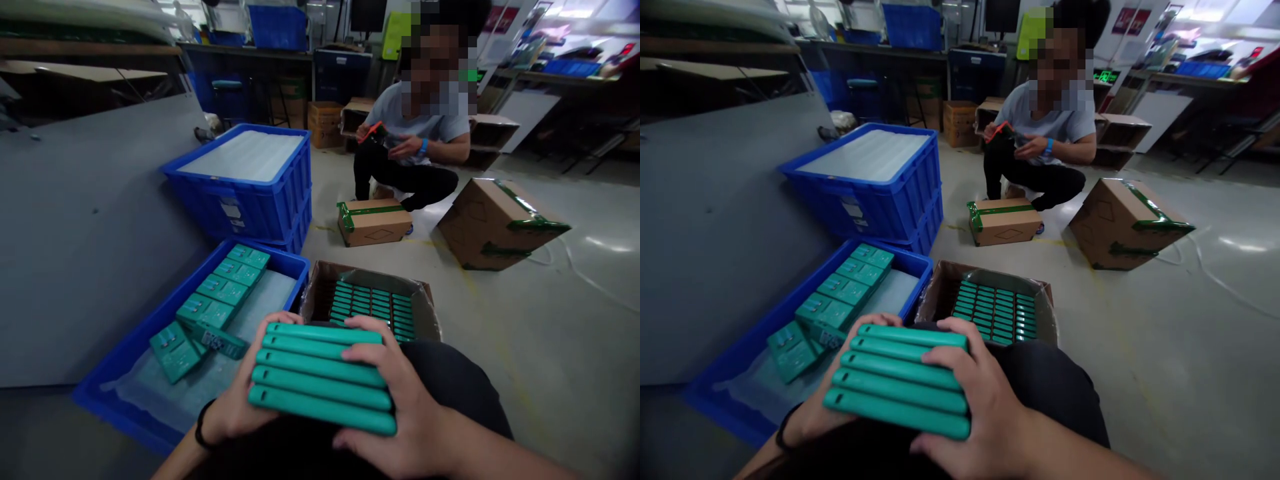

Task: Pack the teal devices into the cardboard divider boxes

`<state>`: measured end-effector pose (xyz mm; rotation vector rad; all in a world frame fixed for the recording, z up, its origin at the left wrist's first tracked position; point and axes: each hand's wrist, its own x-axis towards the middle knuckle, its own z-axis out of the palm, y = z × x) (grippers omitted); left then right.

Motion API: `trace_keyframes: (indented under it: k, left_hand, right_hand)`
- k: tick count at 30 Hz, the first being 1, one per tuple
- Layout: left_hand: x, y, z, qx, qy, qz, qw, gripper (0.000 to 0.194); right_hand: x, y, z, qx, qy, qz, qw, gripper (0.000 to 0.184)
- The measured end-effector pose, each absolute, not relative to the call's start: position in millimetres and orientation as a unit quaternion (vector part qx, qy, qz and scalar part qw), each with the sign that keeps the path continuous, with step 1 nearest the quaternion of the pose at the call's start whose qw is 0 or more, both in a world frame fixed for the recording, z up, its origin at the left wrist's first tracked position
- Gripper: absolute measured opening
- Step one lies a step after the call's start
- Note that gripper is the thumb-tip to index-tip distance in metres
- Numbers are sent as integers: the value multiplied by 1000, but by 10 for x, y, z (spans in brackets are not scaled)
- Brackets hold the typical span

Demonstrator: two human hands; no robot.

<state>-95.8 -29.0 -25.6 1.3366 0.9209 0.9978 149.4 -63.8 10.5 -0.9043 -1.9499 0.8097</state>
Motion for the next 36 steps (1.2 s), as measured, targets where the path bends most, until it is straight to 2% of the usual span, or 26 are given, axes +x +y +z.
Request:
trace_keyframes:
  k: [3, 4, 6, 8, 11, 14, 17, 21, 26, 32, 36]
  left_hand:
    - [-918, -135, -212, 591, 307, 371, 647, 95]
    - [-908, -38, -223, 585, 277, 359, 673, 97]
    - [-892, 209, -350, 583, 266, 367, 674, 84]
    - [-880, 474, -637, 629, 342, 411, 565, 65]
    - [-854, 734, -1244, 732, 481, 335, 348, 51]
    - [-817, 760, -1751, 800, 511, 206, 238, 38]
    - [-797, 690, -1959, 827, 514, 147, 174, 28]
    - [-815, 667, -1947, 835, 509, 140, 155, 26]
    - [-837, 686, -1931, 833, 508, 146, 163, 23]
    - [-848, 693, -1944, 831, 501, 161, 177, 22]
    - [-853, 702, -1944, 830, 501, 168, 178, 20]
  right_hand:
    - [1612, -469, 131, -426, -729, 332, 421, 66]
    - [1679, -377, 137, -452, -717, 335, 411, 62]
    - [1825, -141, 145, -493, -708, 333, 380, 60]
    - [1944, 135, 131, -522, -716, 307, 347, 56]
    - [2015, 528, -12, -545, -759, 233, 268, 46]
    - [1989, 817, -340, -537, -799, 215, 165, 44]
    - [1911, 1028, -726, -530, -814, 226, 79, 48]
    - [1708, 1341, -1071, -522, -830, 193, 22, 51]
    - [1357, 1733, -1260, -545, -826, 139, -30, 50]
    - [1159, 1821, -1333, -547, -830, 107, -21, 60]
    - [1191, 1800, -1322, -527, -847, 76, -15, 49]
